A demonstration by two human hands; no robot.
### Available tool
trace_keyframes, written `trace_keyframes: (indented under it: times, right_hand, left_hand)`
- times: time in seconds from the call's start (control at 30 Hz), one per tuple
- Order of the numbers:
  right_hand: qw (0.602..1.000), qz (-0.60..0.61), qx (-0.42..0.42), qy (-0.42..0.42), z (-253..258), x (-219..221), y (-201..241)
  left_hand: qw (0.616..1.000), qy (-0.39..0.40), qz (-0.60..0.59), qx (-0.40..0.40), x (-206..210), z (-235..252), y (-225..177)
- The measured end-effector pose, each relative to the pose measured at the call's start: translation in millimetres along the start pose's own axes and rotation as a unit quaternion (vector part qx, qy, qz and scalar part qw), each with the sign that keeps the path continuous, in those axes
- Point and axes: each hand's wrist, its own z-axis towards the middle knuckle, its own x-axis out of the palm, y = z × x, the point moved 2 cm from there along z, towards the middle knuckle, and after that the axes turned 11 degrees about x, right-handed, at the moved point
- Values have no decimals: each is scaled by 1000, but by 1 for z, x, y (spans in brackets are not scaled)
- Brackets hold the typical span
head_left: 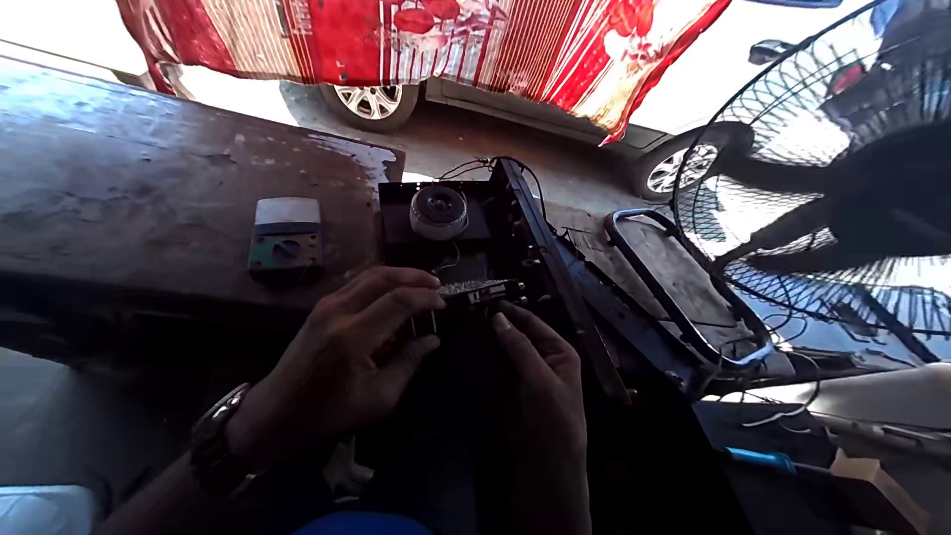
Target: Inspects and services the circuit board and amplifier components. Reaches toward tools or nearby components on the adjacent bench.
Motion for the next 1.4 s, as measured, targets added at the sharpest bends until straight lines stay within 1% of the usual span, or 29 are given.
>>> trace_keyframes:
  times: [0.1,0.2,0.3,0.43,0.53,0.63,0.77,0.97,1.07,1.23,1.33,1.4]
  right_hand:
    - [1000,-6,0,8,-1,0,-3]
    - [1000,-12,-15,1,-6,3,-1]
    - [997,-57,-42,-11,-8,1,0]
    - [981,-168,-102,-4,-7,-8,0]
    - [959,-246,-143,-21,-6,-11,1]
    - [945,-267,-182,-43,-3,-10,-3]
    - [936,-266,-218,-70,-1,-5,-9]
    - [940,-245,-228,-65,-3,-1,-11]
    - [946,-225,-225,-57,0,-8,-11]
    - [966,-179,-187,24,0,-12,-5]
    - [972,-165,-168,12,0,-6,-4]
    - [973,-168,-160,-4,2,-2,-5]
  left_hand:
    - [995,94,43,-1,-3,23,-8]
    - [974,204,93,16,4,41,-6]
    - [963,258,74,22,18,45,-4]
    - [966,245,77,33,24,42,-5]
    - [972,217,80,45,25,40,-4]
    - [978,188,74,58,26,38,-4]
    - [977,188,76,59,29,39,-4]
    - [977,189,75,60,25,40,-3]
    - [977,194,67,59,22,41,-1]
    - [977,199,70,28,21,45,2]
    - [978,201,61,7,21,47,3]
    - [979,194,57,7,21,47,3]
